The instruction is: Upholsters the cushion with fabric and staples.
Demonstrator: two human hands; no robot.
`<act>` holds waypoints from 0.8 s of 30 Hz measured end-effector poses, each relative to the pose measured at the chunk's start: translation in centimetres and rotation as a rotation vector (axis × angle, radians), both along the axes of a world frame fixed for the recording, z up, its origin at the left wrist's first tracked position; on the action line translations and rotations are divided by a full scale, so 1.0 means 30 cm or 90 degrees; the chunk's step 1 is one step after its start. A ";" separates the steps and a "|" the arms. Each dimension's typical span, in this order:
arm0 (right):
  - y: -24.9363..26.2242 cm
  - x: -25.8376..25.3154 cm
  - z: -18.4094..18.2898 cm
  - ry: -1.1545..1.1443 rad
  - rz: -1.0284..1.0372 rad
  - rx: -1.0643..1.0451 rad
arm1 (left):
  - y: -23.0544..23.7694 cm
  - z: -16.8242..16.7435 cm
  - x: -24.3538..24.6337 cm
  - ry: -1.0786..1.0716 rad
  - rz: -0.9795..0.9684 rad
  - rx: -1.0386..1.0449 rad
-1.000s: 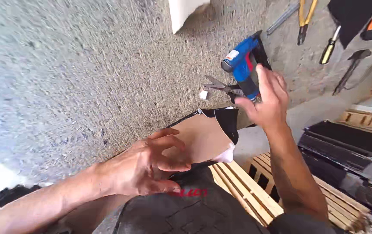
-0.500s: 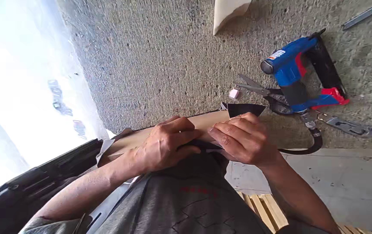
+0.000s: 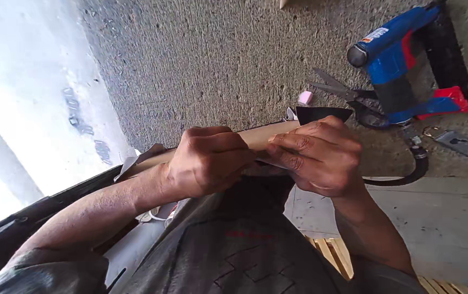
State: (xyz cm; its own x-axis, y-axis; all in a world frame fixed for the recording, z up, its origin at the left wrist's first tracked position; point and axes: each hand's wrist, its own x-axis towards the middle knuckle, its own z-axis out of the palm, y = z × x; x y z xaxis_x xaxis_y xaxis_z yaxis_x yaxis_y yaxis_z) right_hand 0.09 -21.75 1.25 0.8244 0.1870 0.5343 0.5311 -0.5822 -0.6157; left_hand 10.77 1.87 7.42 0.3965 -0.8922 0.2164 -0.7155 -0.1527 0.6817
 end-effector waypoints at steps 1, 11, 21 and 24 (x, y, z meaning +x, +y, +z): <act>0.005 -0.003 -0.004 -0.006 -0.011 0.006 | 0.000 -0.008 0.002 -0.012 -0.005 -0.018; 0.101 -0.068 0.007 0.036 -0.211 0.096 | -0.005 -0.033 -0.026 0.117 0.103 -0.018; 0.146 -0.088 0.078 0.201 -0.297 0.089 | -0.012 -0.065 -0.003 0.348 0.005 0.056; 0.149 -0.083 0.078 0.201 -0.302 0.099 | -0.014 -0.045 -0.014 0.294 0.030 0.046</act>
State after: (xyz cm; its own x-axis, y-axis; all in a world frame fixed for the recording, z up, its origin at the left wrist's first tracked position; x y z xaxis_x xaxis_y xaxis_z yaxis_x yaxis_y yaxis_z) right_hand -2.41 -17.30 3.58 0.9223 -0.3015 0.2418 0.0124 -0.6021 -0.7983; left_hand 10.36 1.44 6.07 0.4772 -0.8771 -0.0541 -0.3308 -0.2363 0.9136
